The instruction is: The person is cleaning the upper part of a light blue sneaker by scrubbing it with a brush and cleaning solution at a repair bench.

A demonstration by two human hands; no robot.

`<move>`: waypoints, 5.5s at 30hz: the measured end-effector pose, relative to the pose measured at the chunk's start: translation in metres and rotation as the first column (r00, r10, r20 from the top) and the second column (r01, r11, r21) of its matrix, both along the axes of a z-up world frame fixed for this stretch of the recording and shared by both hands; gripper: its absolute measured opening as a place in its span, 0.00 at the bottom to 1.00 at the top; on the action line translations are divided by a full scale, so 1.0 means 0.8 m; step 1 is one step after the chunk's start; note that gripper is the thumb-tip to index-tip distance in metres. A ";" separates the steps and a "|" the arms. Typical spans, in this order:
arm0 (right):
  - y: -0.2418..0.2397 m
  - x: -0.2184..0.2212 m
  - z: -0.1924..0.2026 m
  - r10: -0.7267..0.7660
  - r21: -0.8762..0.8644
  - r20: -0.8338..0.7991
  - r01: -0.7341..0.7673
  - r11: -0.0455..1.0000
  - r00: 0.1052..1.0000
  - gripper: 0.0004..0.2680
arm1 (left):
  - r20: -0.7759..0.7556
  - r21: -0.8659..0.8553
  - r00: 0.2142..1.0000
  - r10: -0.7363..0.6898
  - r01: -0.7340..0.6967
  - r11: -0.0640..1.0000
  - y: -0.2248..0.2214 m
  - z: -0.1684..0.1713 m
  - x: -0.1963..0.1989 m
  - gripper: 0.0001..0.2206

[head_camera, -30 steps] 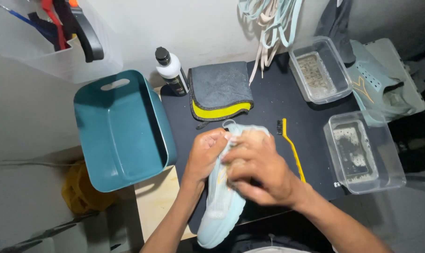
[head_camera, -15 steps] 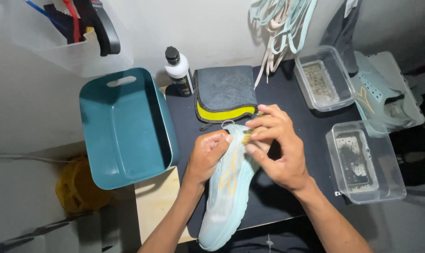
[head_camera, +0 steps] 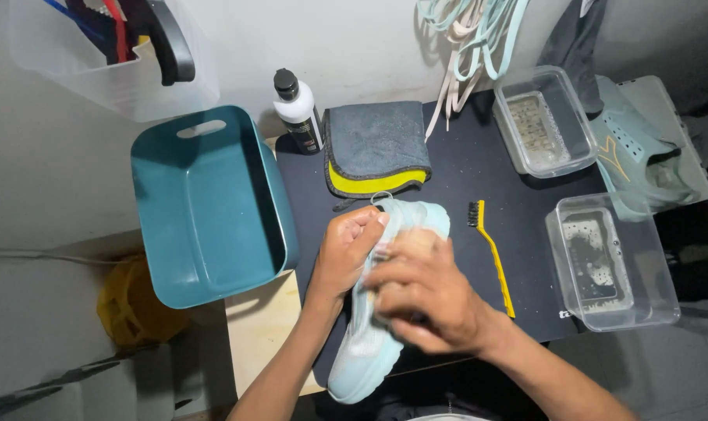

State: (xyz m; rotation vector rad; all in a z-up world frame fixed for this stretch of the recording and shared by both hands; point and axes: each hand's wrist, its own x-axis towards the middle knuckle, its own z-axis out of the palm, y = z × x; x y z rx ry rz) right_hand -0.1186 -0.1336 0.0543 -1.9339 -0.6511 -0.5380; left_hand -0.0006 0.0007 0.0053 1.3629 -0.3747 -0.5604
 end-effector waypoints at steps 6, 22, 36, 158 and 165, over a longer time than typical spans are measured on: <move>-0.054 0.051 0.016 -0.411 -0.013 -0.044 0.411 0.911 0.910 0.05 | 0.013 0.009 1.000 -0.002 0.002 1.000 0.003 0.018 -0.006 0.16; -0.068 0.026 0.008 -0.271 0.316 -0.210 0.327 0.891 0.940 0.07 | 0.252 0.220 0.909 -0.332 0.280 0.935 0.006 0.108 0.004 0.08; -0.003 -0.034 -0.014 0.090 -0.263 0.163 -0.045 0.964 0.982 0.03 | 0.229 0.464 0.906 -0.355 0.219 0.858 -0.021 0.080 0.020 0.11; -0.019 0.017 0.018 -0.113 -0.066 0.028 0.115 0.991 0.993 0.07 | -0.725 -0.452 0.565 -0.393 0.041 0.891 0.006 0.082 -0.056 0.39; -0.045 0.031 0.036 -0.351 0.026 -0.253 0.369 0.929 0.902 0.08 | -0.738 -0.406 0.557 -0.381 0.084 0.910 0.001 0.113 -0.055 0.44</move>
